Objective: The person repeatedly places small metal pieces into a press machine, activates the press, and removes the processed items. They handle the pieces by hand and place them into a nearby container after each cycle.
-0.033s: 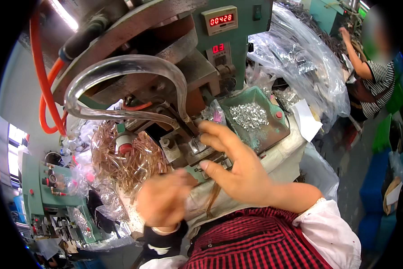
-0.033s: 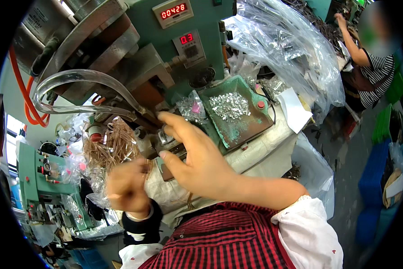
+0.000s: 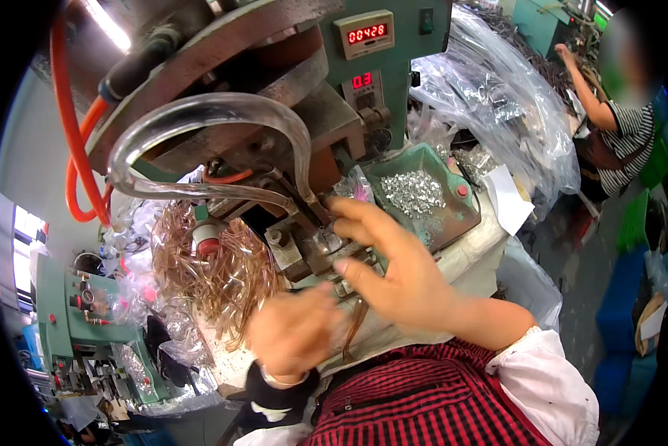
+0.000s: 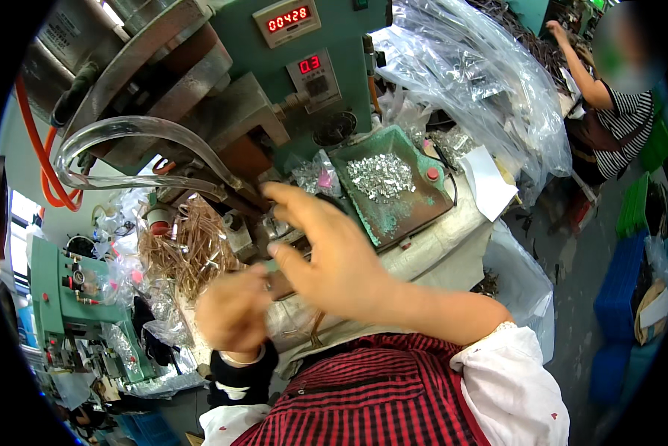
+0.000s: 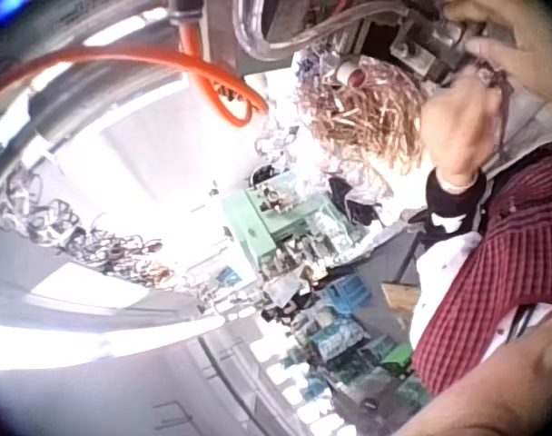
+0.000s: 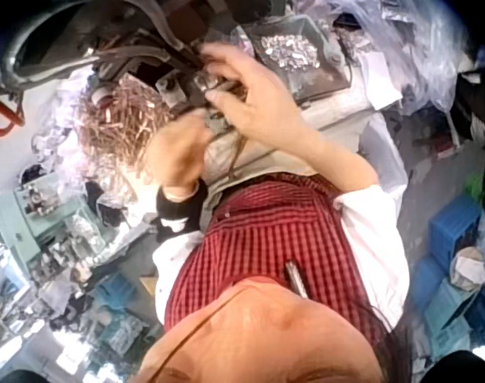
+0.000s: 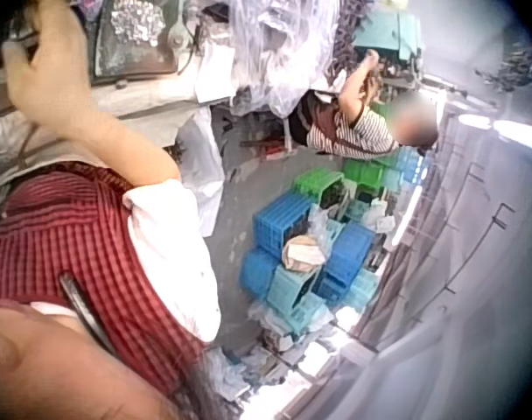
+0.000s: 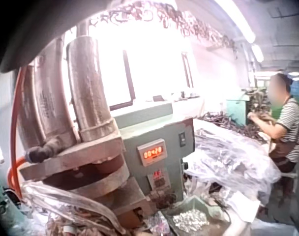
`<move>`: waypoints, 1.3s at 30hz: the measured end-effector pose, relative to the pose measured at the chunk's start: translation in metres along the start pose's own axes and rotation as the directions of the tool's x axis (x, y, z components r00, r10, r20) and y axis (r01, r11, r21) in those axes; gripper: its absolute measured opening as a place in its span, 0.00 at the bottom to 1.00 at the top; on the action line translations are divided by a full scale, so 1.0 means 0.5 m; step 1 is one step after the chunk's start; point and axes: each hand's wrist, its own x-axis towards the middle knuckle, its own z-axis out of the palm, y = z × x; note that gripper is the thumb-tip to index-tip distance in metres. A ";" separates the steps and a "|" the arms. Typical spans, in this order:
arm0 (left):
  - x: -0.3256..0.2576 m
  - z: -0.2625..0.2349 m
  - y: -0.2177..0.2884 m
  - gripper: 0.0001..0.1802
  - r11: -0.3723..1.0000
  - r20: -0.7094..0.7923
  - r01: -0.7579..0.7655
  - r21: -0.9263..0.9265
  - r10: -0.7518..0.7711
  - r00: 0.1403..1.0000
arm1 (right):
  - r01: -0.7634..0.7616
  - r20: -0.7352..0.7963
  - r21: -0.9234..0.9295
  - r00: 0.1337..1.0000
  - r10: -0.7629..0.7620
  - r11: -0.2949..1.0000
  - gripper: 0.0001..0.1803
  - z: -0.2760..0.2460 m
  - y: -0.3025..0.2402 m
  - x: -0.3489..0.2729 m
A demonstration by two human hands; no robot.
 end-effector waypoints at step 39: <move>-0.222 -0.076 -0.454 0.06 0.262 0.166 -0.041 0.964 -0.474 0.865 | -0.089 -0.460 -0.412 0.879 -0.122 0.907 0.06 -0.147 0.221 -0.043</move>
